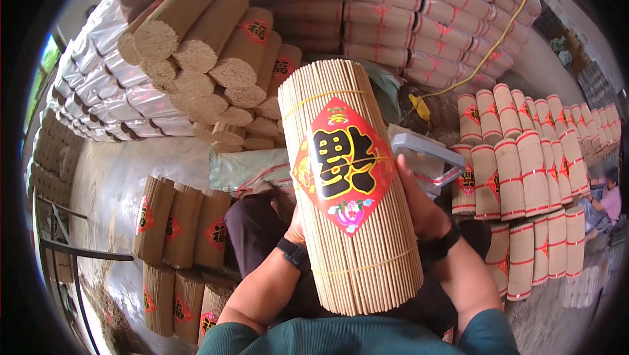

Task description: Bundling and weighing wooden sticks in a warehouse environment.

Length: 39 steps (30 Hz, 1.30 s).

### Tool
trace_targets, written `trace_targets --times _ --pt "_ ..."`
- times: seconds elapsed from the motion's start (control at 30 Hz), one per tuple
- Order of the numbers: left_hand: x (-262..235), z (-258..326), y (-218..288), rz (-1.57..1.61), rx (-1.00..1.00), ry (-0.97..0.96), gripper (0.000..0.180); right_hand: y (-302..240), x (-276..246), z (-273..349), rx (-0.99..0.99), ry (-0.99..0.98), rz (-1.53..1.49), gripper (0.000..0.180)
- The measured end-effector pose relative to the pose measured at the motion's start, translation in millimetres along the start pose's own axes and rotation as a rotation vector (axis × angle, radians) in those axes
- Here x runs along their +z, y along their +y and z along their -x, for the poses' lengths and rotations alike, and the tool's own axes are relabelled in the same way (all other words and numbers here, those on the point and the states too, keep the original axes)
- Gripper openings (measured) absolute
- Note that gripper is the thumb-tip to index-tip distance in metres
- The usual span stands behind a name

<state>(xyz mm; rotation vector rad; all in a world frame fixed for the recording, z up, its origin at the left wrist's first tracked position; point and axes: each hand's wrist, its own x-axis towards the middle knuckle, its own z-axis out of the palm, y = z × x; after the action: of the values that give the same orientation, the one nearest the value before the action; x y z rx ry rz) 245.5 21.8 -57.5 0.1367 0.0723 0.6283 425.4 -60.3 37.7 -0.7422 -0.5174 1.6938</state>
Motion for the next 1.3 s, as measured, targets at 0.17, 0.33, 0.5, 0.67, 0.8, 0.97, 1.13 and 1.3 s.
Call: trace_targets --times 0.17,0.33,0.5,0.67,0.8,0.97,1.13,1.3 --pt "-27.8 -20.8 -27.5 0.295 -0.093 -0.131 0.074 -17.9 -15.0 16.9 -0.005 0.138 0.500 0.067" --pt "1.1 -36.8 -32.3 -0.041 -0.110 0.000 0.090 -62.8 -11.8 33.1 0.234 0.288 1.566 0.081" --pt "2.6 -46.1 -38.0 0.163 -0.201 -0.158 0.101 -62.5 32.8 21.0 -0.718 0.083 2.165 0.095" --pt "0.8 -47.8 -72.0 0.663 0.000 -0.682 0.091 -7.8 -1.9 -6.7 -0.522 -0.139 2.153 0.095" --pt "-6.4 -37.4 -53.5 0.475 -0.213 -0.288 0.088 -8.1 -0.8 6.2 -0.574 -0.110 2.083 0.095" --pt "-13.9 -34.6 -50.8 0.033 -0.228 -0.126 0.090 -9.9 7.7 19.5 -0.686 -0.019 2.040 0.093" --pt "-6.6 -40.3 -60.1 -0.310 -0.204 0.000 0.097 2.1 -39.5 28.1 -0.632 0.008 1.892 0.091" --pt "-27.6 -42.5 -66.4 -0.293 -0.311 0.099 0.104 26.6 -103.7 55.9 -0.507 0.670 0.903 0.084"
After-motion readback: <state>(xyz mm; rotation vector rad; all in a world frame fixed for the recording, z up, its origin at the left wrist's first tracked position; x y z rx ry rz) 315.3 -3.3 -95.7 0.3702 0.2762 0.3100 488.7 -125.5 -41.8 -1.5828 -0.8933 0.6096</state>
